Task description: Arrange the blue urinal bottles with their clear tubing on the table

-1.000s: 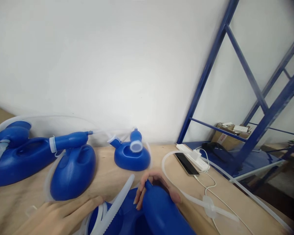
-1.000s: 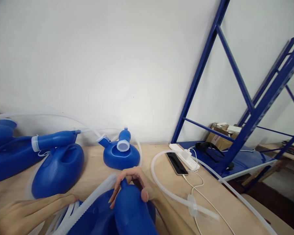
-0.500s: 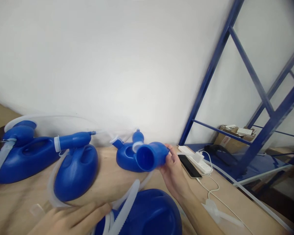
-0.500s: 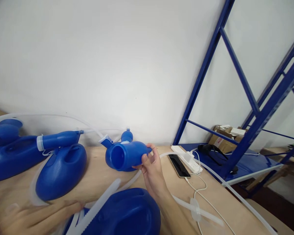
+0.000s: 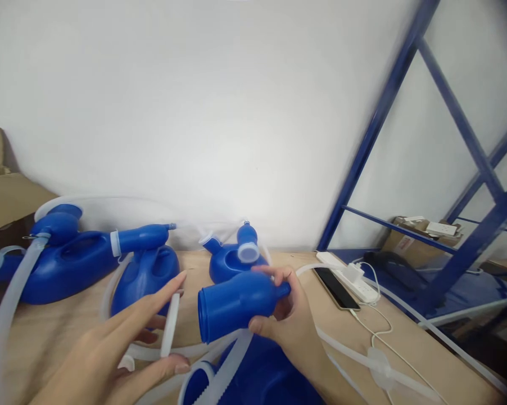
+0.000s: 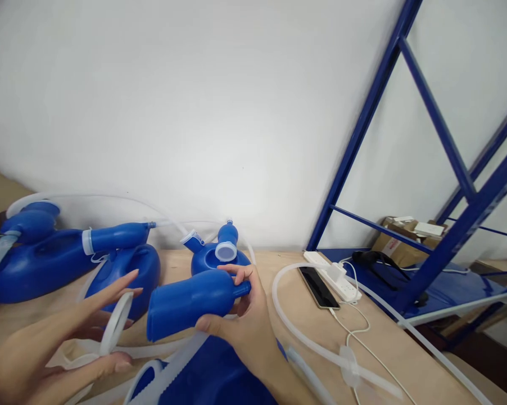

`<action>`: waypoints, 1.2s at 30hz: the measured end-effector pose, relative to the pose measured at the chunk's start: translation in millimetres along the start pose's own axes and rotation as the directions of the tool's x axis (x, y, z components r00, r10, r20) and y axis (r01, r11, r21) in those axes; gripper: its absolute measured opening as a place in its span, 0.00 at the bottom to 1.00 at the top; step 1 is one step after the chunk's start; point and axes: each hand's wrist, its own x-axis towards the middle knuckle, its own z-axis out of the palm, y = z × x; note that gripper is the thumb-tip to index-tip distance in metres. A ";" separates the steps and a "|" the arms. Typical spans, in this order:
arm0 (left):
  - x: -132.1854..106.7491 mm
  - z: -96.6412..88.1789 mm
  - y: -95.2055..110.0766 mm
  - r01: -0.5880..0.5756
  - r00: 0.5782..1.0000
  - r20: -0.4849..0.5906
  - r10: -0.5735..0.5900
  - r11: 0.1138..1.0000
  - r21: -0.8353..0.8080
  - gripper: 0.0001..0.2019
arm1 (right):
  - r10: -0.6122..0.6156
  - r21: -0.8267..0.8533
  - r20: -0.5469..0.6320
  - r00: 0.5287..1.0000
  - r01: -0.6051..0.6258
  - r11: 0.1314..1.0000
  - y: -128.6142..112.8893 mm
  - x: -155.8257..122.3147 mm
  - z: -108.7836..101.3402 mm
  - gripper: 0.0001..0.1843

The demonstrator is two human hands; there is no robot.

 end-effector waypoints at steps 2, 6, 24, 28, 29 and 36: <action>0.2 10.9 7.3 0.016 1.000 -0.002 -0.016 0.992 -0.124 0.34 | -0.007 -0.060 0.009 1.000 0.007 0.998 -4.8 -4.8 4.2 0.40; 4.2 24.0 19.2 0.158 0.987 0.066 -0.144 0.921 -0.357 0.34 | 0.022 -0.111 0.028 0.999 -0.018 0.994 -11.1 -7.8 7.6 0.40; 1.2 8.9 15.6 0.009 0.994 0.112 0.007 0.990 -0.140 0.35 | 0.110 -0.120 0.256 0.960 -0.081 0.989 -12.8 -1.0 -11.2 0.35; 3.3 -0.5 12.9 -0.213 0.977 0.053 0.208 0.969 0.128 0.32 | 0.172 -0.173 0.205 0.964 -0.138 0.975 -8.5 0.6 -19.6 0.41; 3.1 -2.3 10.4 -0.253 0.967 0.065 0.245 0.950 0.182 0.33 | 0.177 -0.180 0.196 0.964 -0.142 0.973 -7.3 0.1 -21.4 0.42; -3.3 -7.2 -6.7 -0.348 0.938 0.096 0.334 0.909 0.231 0.32 | 0.115 -0.232 0.219 0.969 -0.063 0.971 -7.2 -4.9 -25.5 0.42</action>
